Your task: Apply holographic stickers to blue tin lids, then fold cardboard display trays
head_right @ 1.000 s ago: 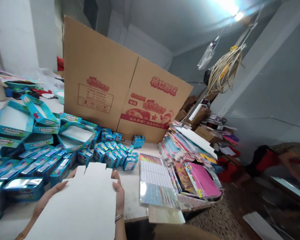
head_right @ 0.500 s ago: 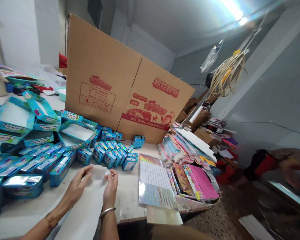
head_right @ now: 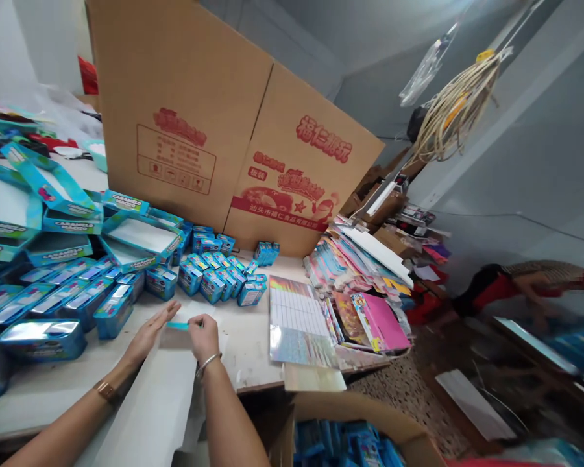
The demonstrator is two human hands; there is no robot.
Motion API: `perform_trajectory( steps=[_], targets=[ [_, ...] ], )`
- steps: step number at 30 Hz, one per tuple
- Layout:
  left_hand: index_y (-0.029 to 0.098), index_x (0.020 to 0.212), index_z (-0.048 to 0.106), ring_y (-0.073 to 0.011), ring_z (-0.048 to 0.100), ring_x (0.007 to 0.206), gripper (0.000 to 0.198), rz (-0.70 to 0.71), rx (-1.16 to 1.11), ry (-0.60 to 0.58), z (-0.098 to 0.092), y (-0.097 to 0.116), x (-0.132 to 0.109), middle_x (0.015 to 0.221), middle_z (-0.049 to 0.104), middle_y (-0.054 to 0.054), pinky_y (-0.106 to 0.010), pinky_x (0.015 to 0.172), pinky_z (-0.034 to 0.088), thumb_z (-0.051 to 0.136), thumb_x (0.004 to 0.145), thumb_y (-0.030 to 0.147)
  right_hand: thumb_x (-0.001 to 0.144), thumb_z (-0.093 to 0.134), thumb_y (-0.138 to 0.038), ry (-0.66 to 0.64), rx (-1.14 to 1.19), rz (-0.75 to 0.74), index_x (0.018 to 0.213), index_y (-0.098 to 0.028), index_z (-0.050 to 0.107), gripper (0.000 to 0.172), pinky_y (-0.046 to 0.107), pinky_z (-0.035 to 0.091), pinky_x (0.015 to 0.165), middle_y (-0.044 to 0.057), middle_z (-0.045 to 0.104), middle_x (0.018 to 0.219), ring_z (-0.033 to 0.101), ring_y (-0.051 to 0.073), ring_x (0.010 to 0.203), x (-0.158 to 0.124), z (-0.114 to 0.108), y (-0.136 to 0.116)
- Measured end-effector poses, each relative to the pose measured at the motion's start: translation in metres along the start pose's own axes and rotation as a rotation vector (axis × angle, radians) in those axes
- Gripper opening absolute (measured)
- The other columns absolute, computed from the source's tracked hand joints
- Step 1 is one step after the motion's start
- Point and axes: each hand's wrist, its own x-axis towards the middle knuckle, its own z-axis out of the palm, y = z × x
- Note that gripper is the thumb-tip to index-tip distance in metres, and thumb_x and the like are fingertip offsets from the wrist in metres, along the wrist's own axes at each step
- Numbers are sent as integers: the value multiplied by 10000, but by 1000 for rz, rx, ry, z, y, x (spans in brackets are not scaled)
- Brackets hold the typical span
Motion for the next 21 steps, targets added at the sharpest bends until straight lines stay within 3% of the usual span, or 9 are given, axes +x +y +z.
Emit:
perform_trajectory(
  steps=[3, 8, 12, 15, 18, 21],
  targets=[
    [129, 1229, 697, -327, 502, 1359, 833, 0, -14, -12, 2, -3, 0, 1407, 594, -175, -462, 1180, 327, 524, 741, 782, 737, 630, -184, -127, -228, -76, 1038, -205, 696, 309, 336, 525, 850, 58, 755, 1013, 702, 219, 932, 4, -15, -6],
    [109, 1229, 692, -346, 544, 1317, 828, 1, -20, 13, 10, -5, -2, 1382, 614, -194, -497, 1154, 362, 544, 742, 762, 594, 760, -226, -371, -532, -191, 710, -213, 687, 138, 399, 530, 832, 76, 754, 832, 711, 291, 877, 36, -11, -26],
    [122, 1250, 674, -342, 530, 1330, 834, 6, 8, 32, 18, -2, -3, 1377, 629, -171, -486, 1164, 349, 542, 733, 763, 565, 780, -183, -472, -624, -249, 698, -207, 679, 169, 350, 541, 795, 69, 750, 804, 719, 264, 844, 57, 2, -40],
    [122, 1231, 679, -339, 495, 1360, 822, 7, 40, 17, 16, 5, -3, 1401, 610, -167, -473, 1174, 330, 502, 752, 766, 550, 774, -160, -507, -667, -288, 708, -216, 684, 190, 338, 543, 786, 45, 750, 792, 723, 259, 832, 59, 1, -43],
    [125, 1188, 703, -352, 507, 1347, 778, -5, 75, -54, 1, 16, -5, 1362, 639, -176, -483, 1147, 365, 507, 760, 744, 609, 748, -209, -479, -691, -297, 762, -223, 704, 160, 335, 544, 777, 49, 755, 812, 724, 255, 839, 49, -9, -37],
    [167, 1217, 699, -373, 594, 1252, 702, -50, 134, -198, -24, 27, -14, 1307, 682, -160, -481, 1047, 473, 695, 676, 613, 659, 724, -253, -385, -693, -263, 802, -203, 717, 152, 363, 543, 766, 99, 756, 823, 723, 270, 838, 27, -19, -24]
  ],
)
